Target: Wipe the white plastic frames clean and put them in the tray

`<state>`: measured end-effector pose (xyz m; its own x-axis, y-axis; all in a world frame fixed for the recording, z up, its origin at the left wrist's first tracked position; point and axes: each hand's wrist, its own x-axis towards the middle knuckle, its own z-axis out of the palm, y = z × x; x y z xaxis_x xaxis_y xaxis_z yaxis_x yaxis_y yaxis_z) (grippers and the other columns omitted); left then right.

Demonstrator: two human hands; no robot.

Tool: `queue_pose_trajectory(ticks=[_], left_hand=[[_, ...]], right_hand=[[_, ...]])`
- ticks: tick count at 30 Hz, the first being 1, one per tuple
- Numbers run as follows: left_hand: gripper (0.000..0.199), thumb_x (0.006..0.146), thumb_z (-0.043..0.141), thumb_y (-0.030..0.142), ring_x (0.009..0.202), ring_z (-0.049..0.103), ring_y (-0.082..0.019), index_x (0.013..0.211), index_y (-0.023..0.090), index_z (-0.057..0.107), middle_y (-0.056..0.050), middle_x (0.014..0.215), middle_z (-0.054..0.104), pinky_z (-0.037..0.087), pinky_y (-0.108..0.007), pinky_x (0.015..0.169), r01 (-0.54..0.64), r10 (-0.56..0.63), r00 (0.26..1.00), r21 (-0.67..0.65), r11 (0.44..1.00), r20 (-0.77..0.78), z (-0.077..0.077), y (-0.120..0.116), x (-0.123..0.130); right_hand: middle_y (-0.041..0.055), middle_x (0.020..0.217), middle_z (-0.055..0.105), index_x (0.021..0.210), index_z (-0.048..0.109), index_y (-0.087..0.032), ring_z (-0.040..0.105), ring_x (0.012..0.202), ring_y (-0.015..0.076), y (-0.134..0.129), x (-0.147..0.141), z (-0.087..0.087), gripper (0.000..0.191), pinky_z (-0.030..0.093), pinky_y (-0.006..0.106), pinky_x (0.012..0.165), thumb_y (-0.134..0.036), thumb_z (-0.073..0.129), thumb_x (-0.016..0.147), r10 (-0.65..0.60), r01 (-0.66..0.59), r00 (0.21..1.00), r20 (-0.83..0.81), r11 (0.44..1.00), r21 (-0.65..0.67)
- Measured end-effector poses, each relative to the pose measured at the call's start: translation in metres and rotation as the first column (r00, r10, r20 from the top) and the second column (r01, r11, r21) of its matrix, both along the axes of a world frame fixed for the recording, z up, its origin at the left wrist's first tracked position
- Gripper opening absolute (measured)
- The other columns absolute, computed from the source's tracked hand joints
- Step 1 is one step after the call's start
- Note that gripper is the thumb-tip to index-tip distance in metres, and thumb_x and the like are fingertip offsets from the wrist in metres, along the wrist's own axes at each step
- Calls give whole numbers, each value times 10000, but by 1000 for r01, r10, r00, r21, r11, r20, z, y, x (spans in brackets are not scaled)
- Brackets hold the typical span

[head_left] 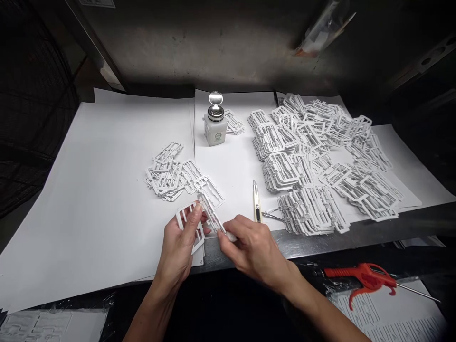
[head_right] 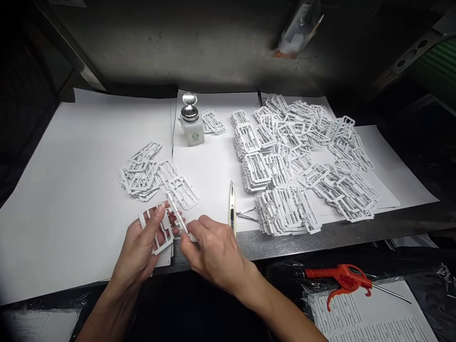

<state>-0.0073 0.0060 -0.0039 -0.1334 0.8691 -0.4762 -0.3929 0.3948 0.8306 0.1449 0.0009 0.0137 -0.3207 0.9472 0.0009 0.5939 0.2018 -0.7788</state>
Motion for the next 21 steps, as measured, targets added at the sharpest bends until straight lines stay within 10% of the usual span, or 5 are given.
queue_pose_trajectory(ticks=[7,10,14,21], left_hand=[[278,683,716,239,706,573,-143,926,125,645,-53,893,619,477,-234,551,-22,22,1000,-14,1000,16,4,4,-5],[259,672,725,244,670,577,-138,892,132,646,-36,837,625,481,-244,566,-98,101,991,34,995,-92,1,3,-2],[198,685,713,249,586,550,-111,833,141,639,-8,736,610,471,-252,583,-85,103,973,95,992,-208,-1,0,2],[215,684,708,251,600,573,-134,858,142,644,-23,769,630,480,-266,575,-107,134,957,118,987,-259,0,-1,4]], right_hand=[[-42,589,469,807,616,-170,386,508,89,7,16,-5,189,297,189,445,-346,597,874,-186,35,926,-327,908,-418],[-7,725,561,906,639,-167,478,586,103,-3,12,-7,125,391,191,502,-280,640,852,-268,197,904,-332,953,-232],[53,892,587,968,620,-139,552,764,147,-12,-1,-10,103,463,239,653,-138,577,874,-70,105,941,-332,990,89],[54,861,566,944,598,-131,543,731,136,-8,-3,-13,90,464,228,614,-91,554,877,-103,156,953,-285,973,171]])
